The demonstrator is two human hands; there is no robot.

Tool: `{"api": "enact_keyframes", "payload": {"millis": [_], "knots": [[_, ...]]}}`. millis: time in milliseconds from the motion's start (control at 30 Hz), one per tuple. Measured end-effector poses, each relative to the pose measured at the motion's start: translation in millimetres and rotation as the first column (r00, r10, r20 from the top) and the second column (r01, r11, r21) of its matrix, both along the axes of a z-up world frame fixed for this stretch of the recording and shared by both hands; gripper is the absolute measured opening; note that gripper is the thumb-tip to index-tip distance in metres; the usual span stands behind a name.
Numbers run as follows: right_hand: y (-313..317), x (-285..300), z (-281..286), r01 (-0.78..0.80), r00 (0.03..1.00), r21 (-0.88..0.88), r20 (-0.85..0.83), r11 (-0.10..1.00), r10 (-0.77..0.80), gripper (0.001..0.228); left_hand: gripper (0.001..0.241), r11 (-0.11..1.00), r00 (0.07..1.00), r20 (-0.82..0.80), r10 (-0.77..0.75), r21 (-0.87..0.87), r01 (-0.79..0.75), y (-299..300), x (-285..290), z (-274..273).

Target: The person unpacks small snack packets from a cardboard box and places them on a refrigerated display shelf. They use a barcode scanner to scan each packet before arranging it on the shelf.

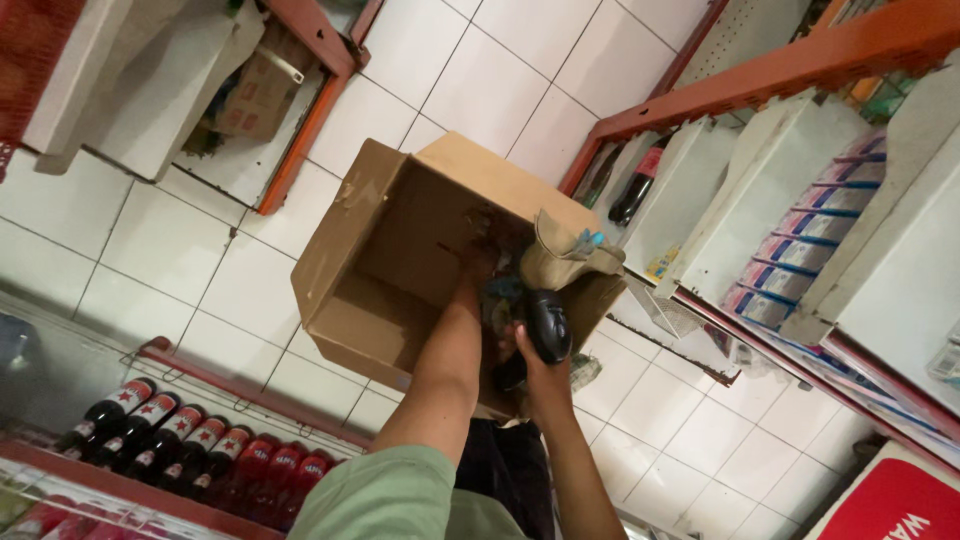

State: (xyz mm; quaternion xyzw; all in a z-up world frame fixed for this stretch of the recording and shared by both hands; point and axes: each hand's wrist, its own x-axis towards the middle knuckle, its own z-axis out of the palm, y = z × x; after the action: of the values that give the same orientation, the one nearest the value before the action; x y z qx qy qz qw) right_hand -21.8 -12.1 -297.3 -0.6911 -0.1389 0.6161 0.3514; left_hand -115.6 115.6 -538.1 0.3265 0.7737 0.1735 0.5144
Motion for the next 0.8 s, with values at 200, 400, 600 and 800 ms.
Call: {"api": "enact_keyframes", "payload": {"millis": [200,400,600,800], "knots": [[-14.7,16.9,7.6,-0.031,0.999,0.051,-0.029,0.998,0.032,0.034,0.022,0.996,1.000,0.027,0.009,0.086,-0.011,-22.1,-22.9,12.2],[-45.0,39.7,19.9,0.046,0.993,0.092,-0.113,0.995,-0.036,0.038,0.019,0.957,0.896,0.444,0.004,0.258,-0.133,-91.7,-75.6,48.9],[-70.2,33.7,37.2,0.051,0.995,0.250,-0.092,0.967,-0.028,0.038,0.016,0.925,0.132,0.937,0.322,-0.283,-0.253,-139.9,-131.0,129.8],[-73.6,11.0,43.5,0.004,0.999,0.328,0.039,0.945,-0.018,0.053,0.026,0.977,0.012,0.980,0.198,-0.196,-0.083,-180.6,-129.3,225.3]]}}
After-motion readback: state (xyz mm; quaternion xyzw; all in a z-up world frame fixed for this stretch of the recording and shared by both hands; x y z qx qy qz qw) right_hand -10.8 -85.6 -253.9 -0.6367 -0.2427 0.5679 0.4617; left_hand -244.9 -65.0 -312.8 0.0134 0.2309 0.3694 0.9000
